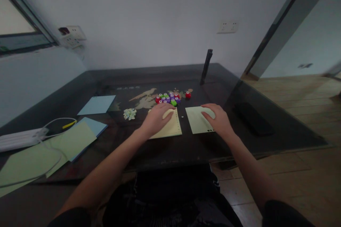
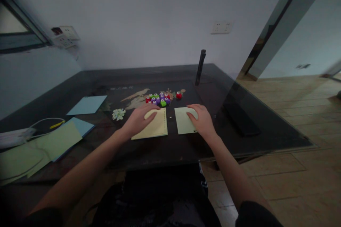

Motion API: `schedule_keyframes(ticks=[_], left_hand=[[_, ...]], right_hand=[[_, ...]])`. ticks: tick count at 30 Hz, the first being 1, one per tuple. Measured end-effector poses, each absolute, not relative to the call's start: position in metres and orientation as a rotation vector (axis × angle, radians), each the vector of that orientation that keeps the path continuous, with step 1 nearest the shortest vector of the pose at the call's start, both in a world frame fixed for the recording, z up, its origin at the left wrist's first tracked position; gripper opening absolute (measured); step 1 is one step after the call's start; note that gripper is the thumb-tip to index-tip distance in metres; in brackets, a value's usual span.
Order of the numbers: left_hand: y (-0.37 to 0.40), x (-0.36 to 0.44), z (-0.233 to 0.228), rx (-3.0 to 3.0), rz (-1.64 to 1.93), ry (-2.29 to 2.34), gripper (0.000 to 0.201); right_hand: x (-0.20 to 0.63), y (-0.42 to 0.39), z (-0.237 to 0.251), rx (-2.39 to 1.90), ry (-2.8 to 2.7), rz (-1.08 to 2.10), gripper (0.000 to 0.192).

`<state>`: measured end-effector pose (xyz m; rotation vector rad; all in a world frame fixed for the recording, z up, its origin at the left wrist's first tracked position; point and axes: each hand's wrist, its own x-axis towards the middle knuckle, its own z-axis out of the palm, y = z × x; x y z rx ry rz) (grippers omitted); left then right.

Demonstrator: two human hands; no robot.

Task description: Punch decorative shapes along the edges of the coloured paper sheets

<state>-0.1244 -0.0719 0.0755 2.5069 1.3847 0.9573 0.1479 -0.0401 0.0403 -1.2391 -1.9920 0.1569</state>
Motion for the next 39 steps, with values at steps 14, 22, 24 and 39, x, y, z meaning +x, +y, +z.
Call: schedule_keyframes(ticks=[14, 22, 24, 39], left_hand=[[-0.033, -0.193, 0.014, 2.412, 0.564, 1.79, 0.042], [-0.031, -0.193, 0.008, 2.428, 0.504, 1.823, 0.048], [-0.031, -0.193, 0.008, 2.42, 0.502, 1.835, 0.048], [-0.031, -0.19, 0.014, 2.426, 0.659, 1.783, 0.041]], right_hand=[[0.052, 0.032, 0.018, -1.163, -2.502, 0.134, 0.034], [0.048, 0.028, 0.012, -1.058, -2.613, 0.085, 0.044], [0.046, 0.028, 0.012, -1.052, -2.622, 0.073, 0.044], [0.047, 0.028, 0.009, -1.03, -2.606, 0.083, 0.04]])
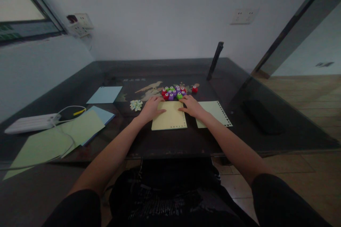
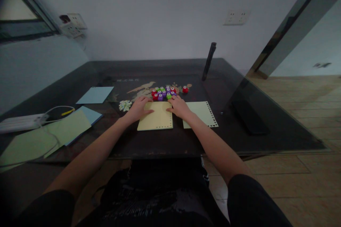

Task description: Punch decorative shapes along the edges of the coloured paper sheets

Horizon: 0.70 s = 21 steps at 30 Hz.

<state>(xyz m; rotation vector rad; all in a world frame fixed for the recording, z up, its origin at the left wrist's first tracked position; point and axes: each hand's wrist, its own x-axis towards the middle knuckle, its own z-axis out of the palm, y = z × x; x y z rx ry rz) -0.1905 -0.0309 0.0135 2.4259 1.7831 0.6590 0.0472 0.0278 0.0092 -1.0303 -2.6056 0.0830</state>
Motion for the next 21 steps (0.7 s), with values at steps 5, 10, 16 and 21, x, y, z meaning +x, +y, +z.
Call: schedule_keyframes(ticks=[5, 10, 16, 21], left_hand=[[-0.034, -0.19, 0.019, 2.332, 0.759, 1.723, 0.028], [-0.033, -0.195, 0.027, 2.11, 0.98, 1.75, 0.023], [-0.025, -0.202, 0.025, 1.611, 1.274, 1.553, 0.032], [-0.026, -0.198, 0.025, 1.392, 1.416, 1.411, 0.037]], right_hand=[[0.047, 0.026, 0.011, -1.052, -2.523, 0.14, 0.036], [0.047, 0.026, 0.015, -1.108, -2.314, 0.452, 0.025], [0.05, 0.018, 0.025, -0.984, -1.89, 1.404, 0.024], [0.048, 0.01, 0.03, -1.011, -1.816, 1.591, 0.017]])
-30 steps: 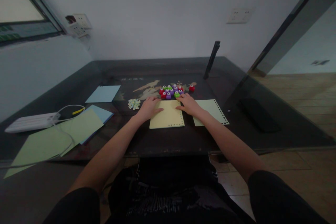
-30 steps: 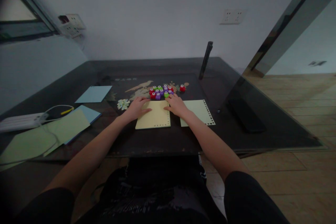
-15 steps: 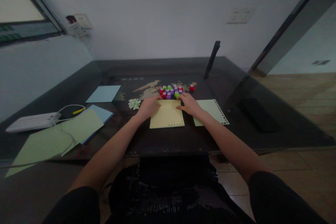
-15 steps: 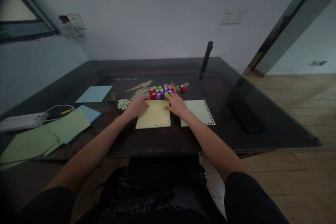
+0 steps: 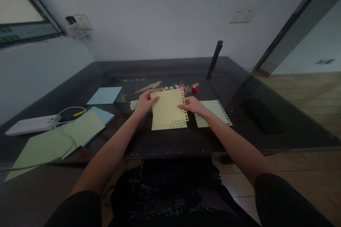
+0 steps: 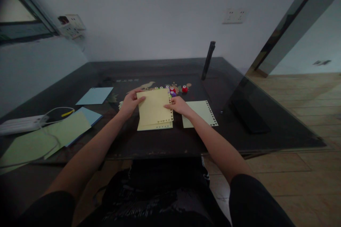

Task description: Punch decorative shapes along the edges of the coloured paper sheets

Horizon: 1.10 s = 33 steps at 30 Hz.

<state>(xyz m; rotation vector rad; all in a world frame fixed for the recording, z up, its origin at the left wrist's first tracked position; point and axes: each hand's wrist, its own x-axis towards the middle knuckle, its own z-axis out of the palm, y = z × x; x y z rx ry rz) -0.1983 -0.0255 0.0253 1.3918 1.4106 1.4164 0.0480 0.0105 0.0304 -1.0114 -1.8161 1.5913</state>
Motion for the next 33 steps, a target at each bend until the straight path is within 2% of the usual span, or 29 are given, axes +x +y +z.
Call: schedule_keyframes(ticks=[4, 8, 11, 20, 28, 33], left_hand=[[-0.029, -0.194, 0.027, 1.324, 1.371, 1.255, 0.045], [-0.032, -0.19, 0.025, 1.472, 1.114, 1.334, 0.035], [-0.035, -0.187, 0.024, 1.531, 1.048, 1.388, 0.033], [-0.035, -0.186, 0.021, 1.453, 1.129, 1.424, 0.039], [-0.038, -0.18, 0.023, 1.415, 1.206, 1.357, 0.048], [-0.039, -0.178, 0.023, 1.403, 1.221, 1.336, 0.046]], right_hand=[[0.049, 0.013, 0.032, -1.005, -1.719, 1.476, 0.014], [0.053, 0.017, 0.035, -0.962, -1.596, 1.414, 0.015], [0.054, 0.017, 0.037, -0.929, -1.543, 1.381, 0.017], [0.054, 0.014, 0.036, -0.92, -1.637, 1.484, 0.024], [0.057, 0.018, 0.032, -0.951, -1.712, 1.409, 0.026], [0.057, 0.018, 0.032, -0.916, -1.735, 1.46, 0.026]])
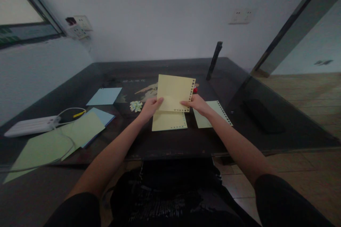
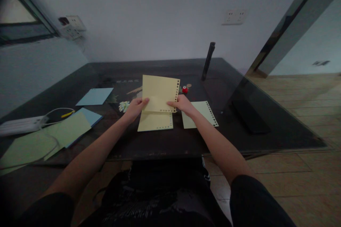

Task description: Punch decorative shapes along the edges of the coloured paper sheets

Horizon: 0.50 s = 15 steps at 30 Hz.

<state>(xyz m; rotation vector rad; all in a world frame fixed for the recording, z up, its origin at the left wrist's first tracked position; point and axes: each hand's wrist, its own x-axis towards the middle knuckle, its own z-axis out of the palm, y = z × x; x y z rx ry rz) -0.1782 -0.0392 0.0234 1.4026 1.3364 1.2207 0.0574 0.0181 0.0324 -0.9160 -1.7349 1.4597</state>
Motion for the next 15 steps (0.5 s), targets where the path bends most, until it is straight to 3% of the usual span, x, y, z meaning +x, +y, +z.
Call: schedule_keyframes(ticks=[15], left_hand=[[-0.0397, -0.1767, 0.0244, 1.506, 1.242, 1.393, 0.041]], right_hand=[[0.056, 0.0148, 0.0356, -0.972, -1.72, 1.374, 0.025]])
